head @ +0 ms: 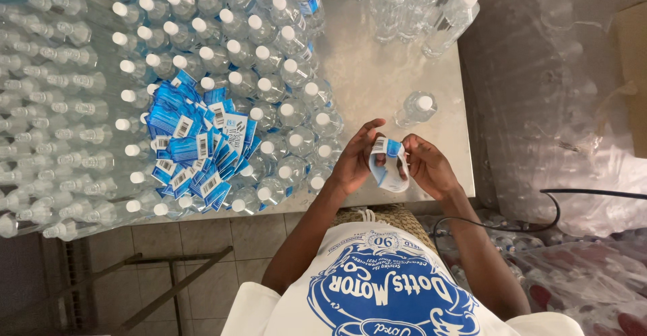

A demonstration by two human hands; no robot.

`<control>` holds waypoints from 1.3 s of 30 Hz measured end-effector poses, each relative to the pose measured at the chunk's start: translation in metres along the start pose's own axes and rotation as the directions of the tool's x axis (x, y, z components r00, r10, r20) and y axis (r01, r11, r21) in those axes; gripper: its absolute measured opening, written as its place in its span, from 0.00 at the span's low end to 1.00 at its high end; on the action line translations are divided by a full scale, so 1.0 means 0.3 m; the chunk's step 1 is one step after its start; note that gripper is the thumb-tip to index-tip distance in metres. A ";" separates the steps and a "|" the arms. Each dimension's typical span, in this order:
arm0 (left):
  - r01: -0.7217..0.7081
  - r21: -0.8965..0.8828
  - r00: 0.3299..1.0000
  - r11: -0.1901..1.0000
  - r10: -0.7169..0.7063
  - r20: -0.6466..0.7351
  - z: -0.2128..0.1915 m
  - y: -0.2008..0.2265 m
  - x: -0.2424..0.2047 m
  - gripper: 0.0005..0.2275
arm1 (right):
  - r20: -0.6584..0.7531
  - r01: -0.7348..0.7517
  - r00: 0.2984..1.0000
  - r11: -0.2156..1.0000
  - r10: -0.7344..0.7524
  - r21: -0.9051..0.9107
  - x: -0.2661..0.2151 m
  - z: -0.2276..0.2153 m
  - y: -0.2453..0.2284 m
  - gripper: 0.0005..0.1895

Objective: The person repeatedly picks up a clear plastic water bottle and a blue-and-white label from a table. They wrap the label around the bottle's body, smooth it down, and then place the labeled bottle into a growing stack on the right side of the table.

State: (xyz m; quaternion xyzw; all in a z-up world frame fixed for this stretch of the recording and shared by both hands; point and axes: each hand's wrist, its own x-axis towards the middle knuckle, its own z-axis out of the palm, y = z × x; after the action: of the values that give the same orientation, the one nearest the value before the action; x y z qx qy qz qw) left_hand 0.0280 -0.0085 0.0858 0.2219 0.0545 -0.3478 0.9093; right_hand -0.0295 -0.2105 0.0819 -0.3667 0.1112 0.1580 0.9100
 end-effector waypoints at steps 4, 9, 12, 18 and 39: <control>0.000 0.045 1.000 0.999 -0.001 0.028 -0.006 -0.036 0.027 0.22 | 0.039 0.023 0.999 0.998 -0.021 -0.061 -0.019 0.004 -0.063 0.24; 0.002 0.123 0.999 0.992 0.002 -0.038 0.089 -0.033 0.094 0.20 | 0.025 0.174 0.985 0.981 -0.173 -0.086 -0.017 -0.055 -0.102 0.23; -0.072 0.223 0.993 0.972 0.092 -0.079 0.045 -0.062 0.262 0.17 | -0.105 0.309 0.936 0.928 -0.335 -0.210 0.020 -0.006 -0.195 0.18; -0.122 0.523 0.968 0.843 0.219 -0.126 0.108 -0.055 0.438 0.15 | -0.218 0.338 0.836 0.785 -0.504 -0.520 0.184 -0.203 -0.246 0.14; -0.291 0.923 0.873 0.250 0.465 0.149 0.051 -0.172 0.375 0.17 | -0.066 0.256 0.694 0.332 -0.717 -0.908 0.209 -0.180 -0.189 0.15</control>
State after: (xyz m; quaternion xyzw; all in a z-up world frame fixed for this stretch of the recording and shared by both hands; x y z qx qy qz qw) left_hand 0.0779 -0.1178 0.0520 0.7266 -0.1362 -0.0690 0.6699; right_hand 0.0447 -0.2741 0.0598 -0.8017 0.1110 -0.1924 0.5550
